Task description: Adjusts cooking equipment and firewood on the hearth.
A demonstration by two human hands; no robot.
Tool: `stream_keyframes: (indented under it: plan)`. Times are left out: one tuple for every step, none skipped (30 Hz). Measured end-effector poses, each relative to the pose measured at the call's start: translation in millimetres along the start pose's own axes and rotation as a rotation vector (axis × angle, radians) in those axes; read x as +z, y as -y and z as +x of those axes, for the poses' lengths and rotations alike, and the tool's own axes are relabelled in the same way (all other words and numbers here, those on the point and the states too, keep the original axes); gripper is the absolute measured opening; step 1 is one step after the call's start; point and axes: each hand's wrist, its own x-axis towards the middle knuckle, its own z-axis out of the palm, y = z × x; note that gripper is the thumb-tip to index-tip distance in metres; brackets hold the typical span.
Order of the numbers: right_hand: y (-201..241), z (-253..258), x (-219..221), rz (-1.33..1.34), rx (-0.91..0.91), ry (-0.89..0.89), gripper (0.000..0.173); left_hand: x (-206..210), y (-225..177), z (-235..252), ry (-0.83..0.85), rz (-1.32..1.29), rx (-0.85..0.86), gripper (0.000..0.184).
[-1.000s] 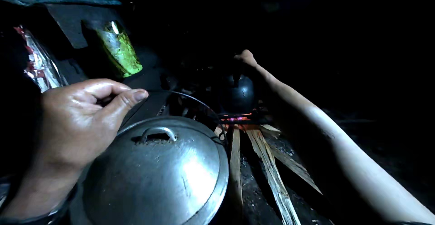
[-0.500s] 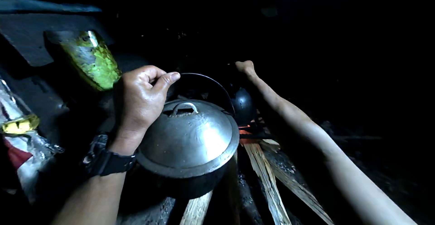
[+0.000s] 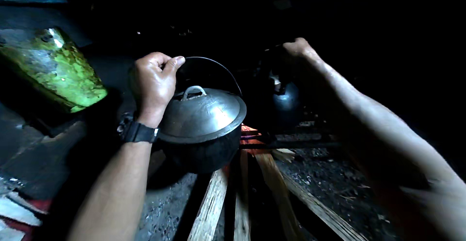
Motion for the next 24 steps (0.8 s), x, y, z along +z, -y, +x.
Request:
stream_keyframes:
  plan:
    - [3, -4, -7, 0.02, 0.044, -0.026, 0.018, 8, -1, 4, 0.011, -0.004, -0.017, 0.03]
    - [5, -9, -15, 0.036, 0.083, -0.051, 0.016, 17, -2, 8, 0.023, -0.018, -0.03, 0.03]
    - [6, -13, -23, 0.046, 0.117, -0.077, 0.015, 26, -3, 12, 0.032, -0.039, -0.034, 0.03]
    - [2, -14, -33, 0.047, 0.133, -0.106, 0.016, 37, -3, 15, 0.035, -0.067, -0.031, 0.03]
    - [-1, -16, -42, 0.042, 0.149, -0.122, 0.016, 47, -5, 17, 0.04, -0.106, -0.034, 0.029]
    - [-3, -20, -50, 0.044, 0.158, -0.138, 0.014, 57, -5, 20, 0.041, -0.144, -0.032, 0.028]
    - [-4, -26, -54, 0.054, 0.165, -0.153, 0.011, 67, -6, 23, 0.044, -0.184, -0.025, 0.028]
    - [-5, -31, -59, 0.061, 0.172, -0.159, 0.008, 78, -6, 26, 0.043, -0.222, -0.007, 0.028]
    - [-8, -34, -64, 0.061, 0.171, -0.16, 0.006, 89, -5, 28, 0.037, -0.252, 0.024, 0.027]
    - [-12, -35, -69, 0.06, 0.167, -0.157, 0.008, 102, -4, 30, 0.024, -0.284, 0.073, 0.027]
    - [-17, -36, -74, 0.06, 0.165, -0.157, 0.008, 113, -4, 31, 0.026, -0.316, 0.1, 0.026]
    - [-21, -36, -79, 0.069, 0.162, -0.163, 0.007, 123, -5, 32, 0.033, -0.339, 0.112, 0.026]
    - [-26, -37, -83, 0.086, 0.163, -0.179, 0.006, 132, -7, 33, 0.04, -0.354, 0.113, 0.026]
    - [-30, -38, -86, 0.089, 0.16, -0.193, 0.007, 141, -9, 34, 0.048, -0.365, 0.109, 0.026]
    - [-34, -39, -88, 0.091, 0.155, -0.207, 0.008, 148, -11, 34, 0.061, -0.374, 0.091, 0.026]
    - [-37, -39, -90, 0.091, 0.155, -0.209, 0.008, 155, -13, 33, 0.074, -0.379, 0.065, 0.026]
    - [-39, -40, -91, 0.098, 0.16, -0.21, 0.01, 162, -15, 32, 0.086, -0.391, 0.044, 0.026]
    - [-40, -40, -91, 0.114, 0.162, -0.213, 0.013, 168, -14, 33, 0.1, -0.396, 0.029, 0.026]
    - [-41, -39, -91, 0.123, 0.166, -0.212, 0.014, 173, -14, 33, 0.116, -0.396, 0.019, 0.026]
    - [-41, -39, -91, 0.125, 0.172, -0.218, 0.013, 178, -13, 33, 0.133, -0.397, 0.016, 0.027]
    - [-41, -40, -91, 0.122, 0.178, -0.224, 0.013, 182, -12, 31, 0.144, -0.405, 0.02, 0.027]
    - [-40, -41, -90, 0.116, 0.18, -0.227, 0.013, 186, -12, 29, 0.155, -0.408, 0.022, 0.027]
    - [-41, -41, -90, 0.119, 0.177, -0.233, 0.013, 188, -12, 27, 0.163, -0.41, 0.025, 0.027]
    - [-42, -42, -91, 0.128, 0.173, -0.238, 0.013, 190, -11, 25, 0.161, -0.414, 0.032, 0.026]
